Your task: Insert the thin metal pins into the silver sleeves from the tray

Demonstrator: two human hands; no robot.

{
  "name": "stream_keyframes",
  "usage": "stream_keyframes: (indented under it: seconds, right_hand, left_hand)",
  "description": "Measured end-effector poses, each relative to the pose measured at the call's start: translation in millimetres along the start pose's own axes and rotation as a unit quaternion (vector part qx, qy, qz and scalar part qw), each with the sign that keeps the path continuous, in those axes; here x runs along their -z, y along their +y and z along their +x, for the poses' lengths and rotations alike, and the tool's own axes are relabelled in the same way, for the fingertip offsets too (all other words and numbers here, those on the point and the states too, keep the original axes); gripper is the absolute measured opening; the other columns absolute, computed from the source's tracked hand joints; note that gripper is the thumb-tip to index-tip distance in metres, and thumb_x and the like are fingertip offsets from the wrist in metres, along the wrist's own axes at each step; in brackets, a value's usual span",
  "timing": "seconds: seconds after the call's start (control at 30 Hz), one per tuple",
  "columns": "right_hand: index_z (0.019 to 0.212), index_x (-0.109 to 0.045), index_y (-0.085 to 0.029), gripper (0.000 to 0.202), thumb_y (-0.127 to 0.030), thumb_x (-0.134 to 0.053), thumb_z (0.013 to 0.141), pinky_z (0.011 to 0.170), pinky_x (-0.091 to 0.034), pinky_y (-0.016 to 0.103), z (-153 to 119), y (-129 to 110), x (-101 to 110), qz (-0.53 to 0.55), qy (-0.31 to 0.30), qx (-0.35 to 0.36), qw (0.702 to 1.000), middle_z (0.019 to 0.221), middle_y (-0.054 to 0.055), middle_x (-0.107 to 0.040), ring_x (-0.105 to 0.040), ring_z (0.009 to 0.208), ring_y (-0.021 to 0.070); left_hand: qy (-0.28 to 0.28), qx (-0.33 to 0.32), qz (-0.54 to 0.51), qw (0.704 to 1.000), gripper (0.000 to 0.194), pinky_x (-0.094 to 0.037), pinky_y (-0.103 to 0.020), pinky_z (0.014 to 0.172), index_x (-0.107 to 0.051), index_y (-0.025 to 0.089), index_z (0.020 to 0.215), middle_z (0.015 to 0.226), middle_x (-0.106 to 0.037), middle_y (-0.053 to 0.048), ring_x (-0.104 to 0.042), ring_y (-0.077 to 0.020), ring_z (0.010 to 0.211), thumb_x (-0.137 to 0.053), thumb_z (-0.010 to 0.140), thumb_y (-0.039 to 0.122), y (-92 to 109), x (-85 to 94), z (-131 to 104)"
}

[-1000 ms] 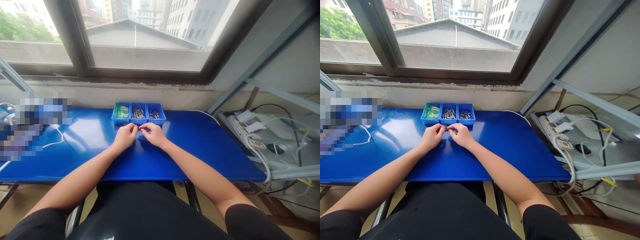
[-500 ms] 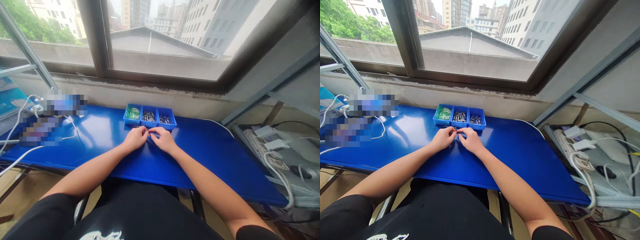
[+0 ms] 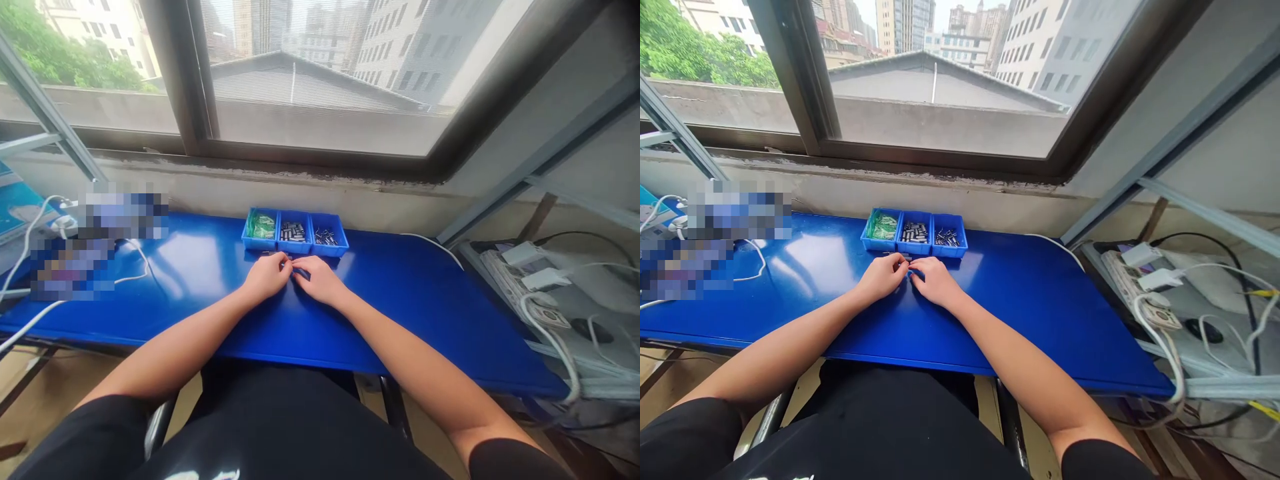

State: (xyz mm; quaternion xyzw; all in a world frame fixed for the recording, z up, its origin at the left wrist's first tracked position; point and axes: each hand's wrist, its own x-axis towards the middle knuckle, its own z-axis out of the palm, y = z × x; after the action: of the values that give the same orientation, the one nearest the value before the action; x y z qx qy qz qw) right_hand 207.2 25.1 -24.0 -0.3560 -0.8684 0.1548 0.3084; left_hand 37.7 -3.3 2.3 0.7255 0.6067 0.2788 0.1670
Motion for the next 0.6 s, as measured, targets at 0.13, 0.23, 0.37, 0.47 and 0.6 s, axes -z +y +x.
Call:
stream_keyframes:
  seconds: [0.13, 0.23, 0.37, 0.47, 0.6]
  right_hand:
    - [0.093, -0.071, -0.018, 0.019, -0.012, -0.059, 0.080, 0.090, -0.048, 0.042, 1.0, -0.8, 1.8, -0.010, 0.001, -0.019, 1.000, 0.101, 0.009, -0.072, -0.063, 0.096, 0.0235]
    - [0.088, -0.071, -0.019, 0.016, -0.012, -0.061, 0.079, 0.086, -0.049, 0.042, 2.0, -2.6, 4.0, -0.009, 0.000, -0.038, 0.999, 0.096, 0.008, -0.073, -0.062, 0.091, 0.0238]
    - [0.088, -0.070, -0.020, 0.018, -0.010, -0.058, 0.079, 0.083, -0.049, 0.039, 2.4, -6.3, 6.7, 0.008, -0.002, -0.063, 0.998, 0.089, 0.006, -0.073, -0.062, 0.087, 0.0221]
    - [0.091, -0.069, -0.020, 0.019, -0.011, -0.056, 0.080, 0.080, -0.050, 0.037, 2.6, -9.4, 9.1, 0.067, 0.023, -0.107, 0.992, 0.087, 0.005, -0.072, -0.064, 0.084, 0.0198]
    - [0.088, -0.068, -0.018, 0.013, -0.020, -0.058, 0.080, 0.076, -0.053, 0.034, 4.3, -12.6, 13.2, 0.167, 0.086, -0.162, 0.969, 0.085, 0.006, -0.072, -0.066, 0.078, 0.0182]
  left_hand:
    - [-0.007, -0.004, 0.002, 1.000, 0.023, -0.037, -0.024, 0.055, -0.065, 0.020, 0.083, 0.074, -0.069, -0.004, -0.060, -0.0166, 0.063, -0.046, 0.088, 0.032, -1.0, 0.2, 1.2]
    - [-0.010, -0.006, 0.002, 1.000, 0.021, -0.038, -0.025, 0.055, -0.065, 0.020, 0.084, 0.072, -0.068, -0.004, -0.060, -0.0171, 0.063, -0.047, 0.087, 0.031, -0.8, 0.5, 1.8]
    - [-0.014, -0.004, 0.002, 1.000, 0.016, -0.039, -0.025, 0.057, -0.065, 0.020, 0.087, 0.074, -0.068, -0.003, -0.061, -0.0172, 0.064, -0.051, 0.085, 0.028, -1.0, 1.0, 1.9]
    - [-0.012, 0.001, -0.007, 1.000, 0.018, -0.040, -0.025, 0.058, -0.063, 0.020, 0.097, 0.073, -0.068, -0.003, -0.062, -0.0178, 0.065, -0.052, 0.085, 0.028, -2.6, 0.9, 1.8]
    - [-0.006, -0.011, -0.017, 1.000, 0.019, -0.040, -0.026, 0.060, -0.062, 0.021, 0.099, 0.073, -0.068, -0.002, -0.061, -0.0178, 0.064, -0.048, 0.089, 0.030, -5.3, 0.2, 2.1]
